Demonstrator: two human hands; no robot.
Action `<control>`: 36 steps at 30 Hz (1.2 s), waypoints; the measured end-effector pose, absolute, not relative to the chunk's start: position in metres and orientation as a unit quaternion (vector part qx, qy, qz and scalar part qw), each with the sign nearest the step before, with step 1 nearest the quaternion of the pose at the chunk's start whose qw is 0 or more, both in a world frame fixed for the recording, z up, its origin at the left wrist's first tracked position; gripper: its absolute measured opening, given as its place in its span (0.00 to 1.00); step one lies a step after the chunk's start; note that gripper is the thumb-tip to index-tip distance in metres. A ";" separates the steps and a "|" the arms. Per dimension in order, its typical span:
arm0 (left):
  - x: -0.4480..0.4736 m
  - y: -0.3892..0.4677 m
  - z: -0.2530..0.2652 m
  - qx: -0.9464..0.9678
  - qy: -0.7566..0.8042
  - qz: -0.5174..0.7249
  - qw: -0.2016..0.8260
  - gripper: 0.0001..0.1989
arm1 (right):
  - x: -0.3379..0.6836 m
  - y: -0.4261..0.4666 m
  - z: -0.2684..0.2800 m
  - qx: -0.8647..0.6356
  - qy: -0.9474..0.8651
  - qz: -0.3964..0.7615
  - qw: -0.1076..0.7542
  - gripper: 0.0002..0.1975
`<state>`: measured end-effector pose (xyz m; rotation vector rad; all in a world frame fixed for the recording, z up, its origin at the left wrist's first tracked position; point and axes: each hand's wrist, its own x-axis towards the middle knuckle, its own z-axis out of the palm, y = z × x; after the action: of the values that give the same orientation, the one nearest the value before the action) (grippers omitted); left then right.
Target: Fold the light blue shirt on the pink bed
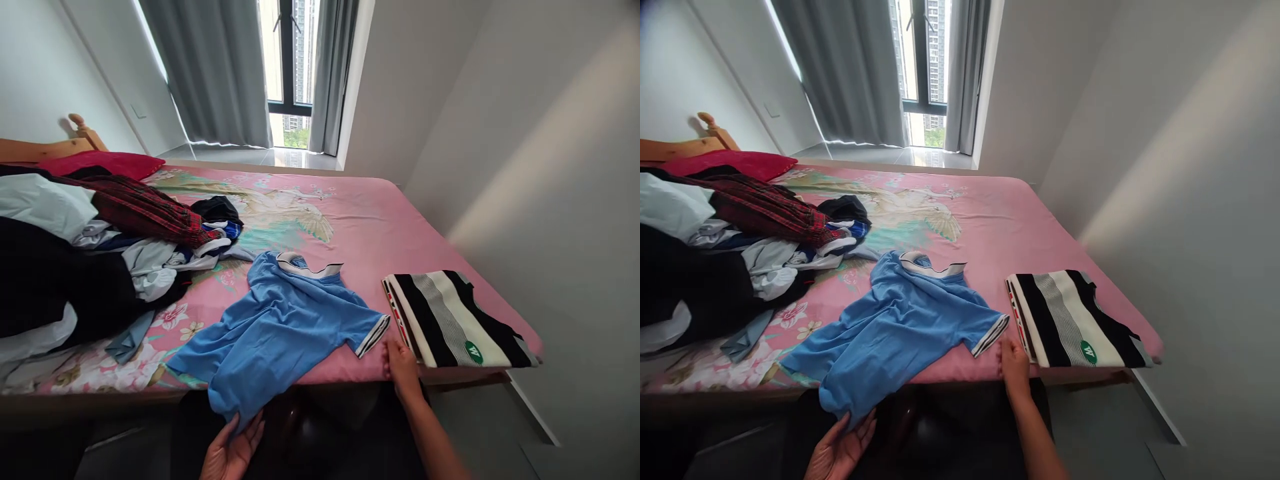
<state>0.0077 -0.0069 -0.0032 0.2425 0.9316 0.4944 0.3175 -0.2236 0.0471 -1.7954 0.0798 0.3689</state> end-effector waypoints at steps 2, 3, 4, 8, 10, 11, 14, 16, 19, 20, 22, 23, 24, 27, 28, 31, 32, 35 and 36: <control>0.005 -0.009 -0.004 0.103 0.435 0.224 0.866 0.27 | 0.304 -0.222 0.047 -0.813 -0.021 0.255 0.524 0.24; 0.004 -0.010 -0.002 0.097 0.430 0.216 0.871 0.25 | 0.299 -0.221 0.048 -0.830 -0.044 0.278 0.482 0.24; 0.003 -0.012 0.000 0.091 0.424 0.208 0.877 0.23 | 0.297 -0.219 0.049 -0.842 -0.057 0.288 0.452 0.23; 0.002 -0.016 0.013 0.074 0.397 0.208 0.891 0.12 | 0.297 -0.207 0.050 -0.857 -0.034 0.282 0.430 0.20; 0.002 -0.017 0.018 0.069 0.399 0.228 0.885 0.10 | 0.296 -0.203 0.049 -0.839 -0.022 0.273 0.469 0.19; 0.001 -0.017 0.020 0.066 0.408 0.241 0.878 0.10 | 0.294 -0.203 0.048 -0.827 -0.021 0.269 0.493 0.18; -0.002 -0.015 0.023 0.068 0.439 0.273 0.853 0.16 | 0.288 -0.209 0.044 -0.804 -0.020 0.250 0.539 0.18; -0.004 -0.012 0.023 0.075 0.458 0.287 0.838 0.17 | 0.286 -0.215 0.043 -0.804 -0.003 0.263 0.533 0.21; -0.005 -0.008 0.025 0.082 0.480 0.291 0.823 0.13 | 0.288 -0.217 0.044 -0.809 0.028 0.309 0.500 0.23; -0.005 -0.007 0.027 0.086 0.484 0.288 0.822 0.12 | 0.290 -0.216 0.045 -0.804 0.036 0.321 0.499 0.22; -0.005 -0.006 0.030 0.103 0.486 0.273 0.824 0.12 | 0.293 -0.209 0.048 -0.783 0.050 0.335 0.521 0.21; -0.005 -0.007 0.032 0.116 0.485 0.260 0.827 0.11 | 0.294 -0.205 0.049 -0.769 0.058 0.337 0.541 0.21; -0.004 -0.008 0.033 0.130 0.481 0.243 0.833 0.11 | 0.295 -0.200 0.051 -0.751 0.065 0.338 0.563 0.21; -0.001 -0.011 0.037 0.163 0.464 0.197 0.848 0.07 | 0.294 -0.190 0.054 -0.692 0.078 0.323 0.641 0.22; 0.000 -0.012 0.037 0.168 0.464 0.192 0.848 0.06 | 0.292 -0.188 0.055 -0.675 0.080 0.315 0.663 0.21; 0.001 -0.014 0.037 0.163 0.490 0.203 0.832 0.05 | 0.285 -0.189 0.055 -0.681 0.070 0.284 0.671 0.18; 0.001 -0.014 0.036 0.159 0.500 0.209 0.825 0.06 | 0.282 -0.191 0.055 -0.700 0.063 0.272 0.657 0.17; -0.003 -0.011 0.033 0.148 0.523 0.235 0.806 0.07 | 0.277 -0.202 0.054 -0.746 0.049 0.239 0.620 0.15; -0.004 -0.009 0.032 0.145 0.532 0.247 0.797 0.07 | 0.276 -0.207 0.054 -0.751 0.051 0.234 0.616 0.15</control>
<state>-0.0043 -0.0093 0.0324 0.3123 1.1425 0.5303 0.2765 -0.2068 0.0542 -1.7292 0.1173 0.5390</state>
